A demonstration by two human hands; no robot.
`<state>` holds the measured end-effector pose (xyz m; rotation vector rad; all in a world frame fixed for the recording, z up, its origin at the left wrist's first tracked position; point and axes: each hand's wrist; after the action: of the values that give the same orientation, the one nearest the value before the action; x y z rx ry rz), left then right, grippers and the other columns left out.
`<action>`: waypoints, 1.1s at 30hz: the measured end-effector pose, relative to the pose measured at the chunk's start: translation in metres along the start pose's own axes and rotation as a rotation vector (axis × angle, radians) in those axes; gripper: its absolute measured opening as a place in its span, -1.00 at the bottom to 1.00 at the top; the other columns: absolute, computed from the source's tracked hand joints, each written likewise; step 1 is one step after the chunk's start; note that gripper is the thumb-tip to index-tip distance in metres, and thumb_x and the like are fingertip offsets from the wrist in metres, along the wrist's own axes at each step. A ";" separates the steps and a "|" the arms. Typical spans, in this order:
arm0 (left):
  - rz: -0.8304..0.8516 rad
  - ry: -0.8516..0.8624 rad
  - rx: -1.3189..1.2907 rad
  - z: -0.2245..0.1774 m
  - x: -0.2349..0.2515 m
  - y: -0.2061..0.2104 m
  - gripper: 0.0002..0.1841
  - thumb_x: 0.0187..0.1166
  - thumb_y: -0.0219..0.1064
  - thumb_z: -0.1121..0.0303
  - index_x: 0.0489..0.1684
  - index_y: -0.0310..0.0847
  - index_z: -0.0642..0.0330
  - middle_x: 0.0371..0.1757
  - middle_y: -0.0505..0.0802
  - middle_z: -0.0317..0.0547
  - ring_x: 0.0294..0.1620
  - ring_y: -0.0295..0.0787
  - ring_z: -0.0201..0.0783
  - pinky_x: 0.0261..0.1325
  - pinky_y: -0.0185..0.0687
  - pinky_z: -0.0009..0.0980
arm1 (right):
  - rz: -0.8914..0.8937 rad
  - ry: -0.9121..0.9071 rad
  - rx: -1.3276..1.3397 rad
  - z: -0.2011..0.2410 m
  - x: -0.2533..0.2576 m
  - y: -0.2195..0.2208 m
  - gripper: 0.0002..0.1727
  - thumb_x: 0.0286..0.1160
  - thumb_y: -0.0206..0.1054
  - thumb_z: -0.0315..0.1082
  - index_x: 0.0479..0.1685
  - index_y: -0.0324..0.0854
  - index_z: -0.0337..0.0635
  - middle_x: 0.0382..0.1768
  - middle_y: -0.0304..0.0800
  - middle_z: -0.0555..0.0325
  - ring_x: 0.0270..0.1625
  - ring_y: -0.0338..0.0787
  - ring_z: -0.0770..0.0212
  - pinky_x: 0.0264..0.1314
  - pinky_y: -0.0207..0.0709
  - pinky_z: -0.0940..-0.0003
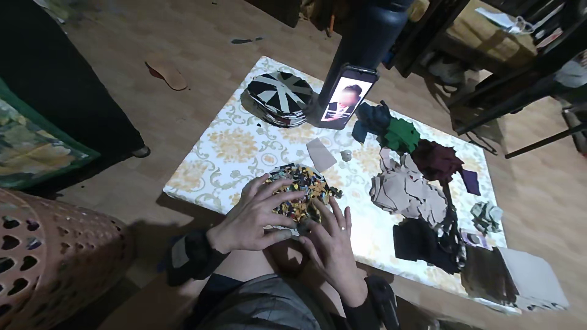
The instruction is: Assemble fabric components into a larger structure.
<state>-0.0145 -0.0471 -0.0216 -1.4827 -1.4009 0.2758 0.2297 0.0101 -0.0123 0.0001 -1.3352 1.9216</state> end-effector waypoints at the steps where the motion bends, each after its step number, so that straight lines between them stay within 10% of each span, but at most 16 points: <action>1: -0.004 -0.005 -0.016 0.000 0.000 -0.001 -0.66 0.66 0.18 -0.14 -0.10 0.92 -0.38 0.66 0.59 -0.39 0.86 0.10 -0.11 0.80 -0.30 0.39 | -0.024 0.010 -0.001 -0.001 -0.001 -0.002 -0.57 0.72 0.16 0.12 0.10 0.80 0.06 0.57 0.58 -0.04 0.76 0.29 -0.33 0.70 -0.13 -0.60; 10: 0.044 0.035 0.061 -0.002 0.001 0.003 -0.49 0.72 -0.01 -0.22 0.49 0.64 -0.38 0.61 0.63 -0.57 0.83 0.19 -0.13 0.73 -0.25 0.41 | -0.119 0.131 -0.106 -0.011 -0.017 -0.014 -0.50 0.72 0.13 0.15 0.18 0.80 0.01 0.57 0.59 -0.07 0.74 0.28 -0.40 0.67 -0.19 -0.66; 18: 0.071 0.037 0.097 -0.004 0.002 0.002 -0.50 0.74 -0.06 -0.21 0.47 0.63 -0.41 0.62 0.62 -0.55 0.81 0.24 -0.09 0.70 -0.22 0.50 | -0.089 0.119 -0.113 -0.009 -0.006 -0.016 -0.45 0.71 0.07 0.24 0.23 0.79 0.11 0.61 0.55 -0.02 0.78 0.23 -0.38 0.65 -0.26 -0.72; 22: 0.069 0.065 0.141 -0.005 0.003 0.002 -0.50 0.72 -0.04 -0.25 0.52 0.57 -0.49 0.71 0.52 -0.52 0.82 0.20 -0.04 0.66 -0.16 0.52 | -0.168 0.212 -0.155 -0.026 0.004 -0.027 -0.63 0.68 0.24 -0.11 0.22 0.79 -0.11 0.52 0.62 -0.15 0.67 0.40 -0.41 0.66 0.04 -0.56; 26: 0.060 0.070 0.154 -0.003 0.006 0.004 -0.62 0.76 0.04 -0.11 0.39 0.68 -0.51 0.71 0.54 -0.42 0.80 0.24 0.04 0.63 -0.09 0.55 | -0.103 0.286 -0.024 -0.039 0.021 -0.030 -0.62 0.59 0.28 -0.42 0.37 0.69 -0.22 0.49 0.60 -0.22 0.49 0.66 -0.09 0.45 0.63 0.13; 33: 0.019 0.016 0.183 -0.007 0.007 0.005 -0.59 0.78 0.03 -0.08 0.48 0.62 -0.41 0.70 0.55 -0.39 0.79 0.28 0.02 0.64 -0.04 0.49 | -0.024 0.183 0.018 -0.042 0.047 -0.022 -0.59 0.66 0.22 -0.43 0.45 0.61 -0.18 0.18 0.85 0.07 0.36 0.75 0.01 0.42 0.62 0.06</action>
<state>-0.0038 -0.0440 -0.0195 -1.3453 -1.3138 0.3926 0.2274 0.0746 0.0053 -0.1475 -1.1906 1.8656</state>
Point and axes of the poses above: each hand's wrist, its own x-axis towards the middle knuckle, its own y-axis out of the palm, z = x × y
